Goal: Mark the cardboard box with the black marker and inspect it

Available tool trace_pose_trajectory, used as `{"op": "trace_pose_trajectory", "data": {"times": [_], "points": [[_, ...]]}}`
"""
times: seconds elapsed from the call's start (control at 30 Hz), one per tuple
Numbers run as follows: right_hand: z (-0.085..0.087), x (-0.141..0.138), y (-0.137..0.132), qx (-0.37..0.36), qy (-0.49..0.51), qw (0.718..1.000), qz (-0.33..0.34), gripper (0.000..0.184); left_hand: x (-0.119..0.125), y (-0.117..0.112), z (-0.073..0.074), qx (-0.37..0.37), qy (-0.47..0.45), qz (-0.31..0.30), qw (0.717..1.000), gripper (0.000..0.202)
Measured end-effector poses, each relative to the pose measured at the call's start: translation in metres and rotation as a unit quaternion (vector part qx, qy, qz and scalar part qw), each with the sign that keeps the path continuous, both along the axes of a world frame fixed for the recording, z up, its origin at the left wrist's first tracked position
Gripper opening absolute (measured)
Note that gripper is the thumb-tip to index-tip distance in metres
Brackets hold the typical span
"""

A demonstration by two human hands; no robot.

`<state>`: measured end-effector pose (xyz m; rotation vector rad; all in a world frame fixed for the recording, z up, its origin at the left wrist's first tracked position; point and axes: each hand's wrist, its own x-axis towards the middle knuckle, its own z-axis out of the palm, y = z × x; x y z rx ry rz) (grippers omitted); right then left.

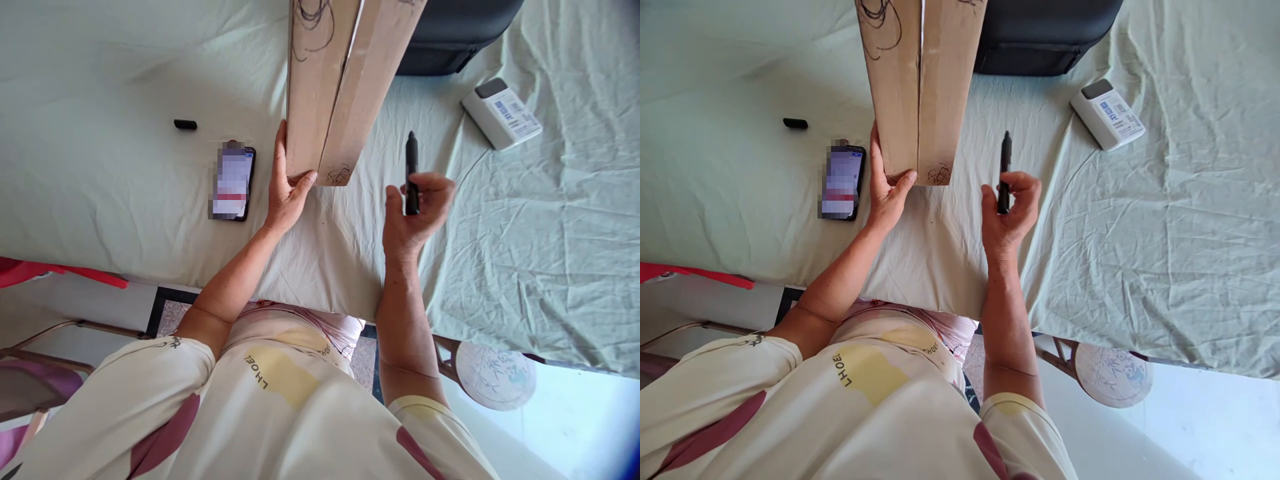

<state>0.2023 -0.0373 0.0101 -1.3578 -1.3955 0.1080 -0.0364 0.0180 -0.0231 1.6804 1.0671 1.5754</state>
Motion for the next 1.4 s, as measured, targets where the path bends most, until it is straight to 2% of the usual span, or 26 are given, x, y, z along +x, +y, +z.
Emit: {"op": "trace_pose_trajectory", "data": {"times": [0.07,0.13,0.27,0.33,0.47,0.7,0.83,0.97,1.1,1.17,1.23,1.4], "points": [[0.005,-0.006,-0.006,0.063,0.021,0.996,-0.054,0.043,0.000,0.000,0.000,0.004,0.004,0.004,1.000,0.101],[0.008,-0.011,-0.012,0.111,0.037,0.992,-0.058,0.042,0.000,0.000,0.000,0.008,0.008,0.008,1.000,0.101],[0.011,-0.021,-0.020,0.162,0.020,0.985,0.056,0.032,0.002,-0.001,0.001,0.015,0.007,0.013,1.000,0.100],[0.013,-0.023,-0.021,0.167,-0.019,0.982,0.088,0.027,0.002,-0.002,0.002,0.016,0.013,0.022,1.000,0.100],[0.013,-0.026,-0.022,0.143,-0.084,0.980,0.110,0.021,0.004,-0.005,0.005,0.011,0.024,0.032,0.999,0.099],[0.014,-0.030,-0.020,0.164,-0.105,0.966,0.169,0.007,0.006,-0.006,0.005,0.003,0.023,0.035,0.999,0.102],[0.015,-0.025,-0.019,0.171,-0.077,0.974,0.129,0.007,0.004,-0.004,0.003,0.014,0.019,0.027,0.999,0.101],[0.012,-0.020,-0.017,0.156,-0.055,0.984,0.068,0.022,0.004,-0.002,0.000,0.027,0.001,0.011,1.000,0.099],[0.012,-0.021,-0.017,0.159,-0.067,0.983,0.060,0.028,0.004,0.000,-0.003,0.025,0.001,0.007,1.000,0.099],[0.013,-0.020,-0.016,0.146,-0.068,0.986,0.028,0.029,0.004,0.001,-0.006,0.027,0.008,0.008,1.000,0.099],[0.012,-0.014,-0.012,0.104,-0.073,0.992,-0.009,0.030,0.003,0.003,-0.009,0.028,0.020,0.011,0.999,0.099],[-0.009,0.011,0.007,-0.078,-0.126,0.989,-0.029,0.037,0.002,0.004,-0.016,0.021,0.034,0.029,0.999,0.096]]}}
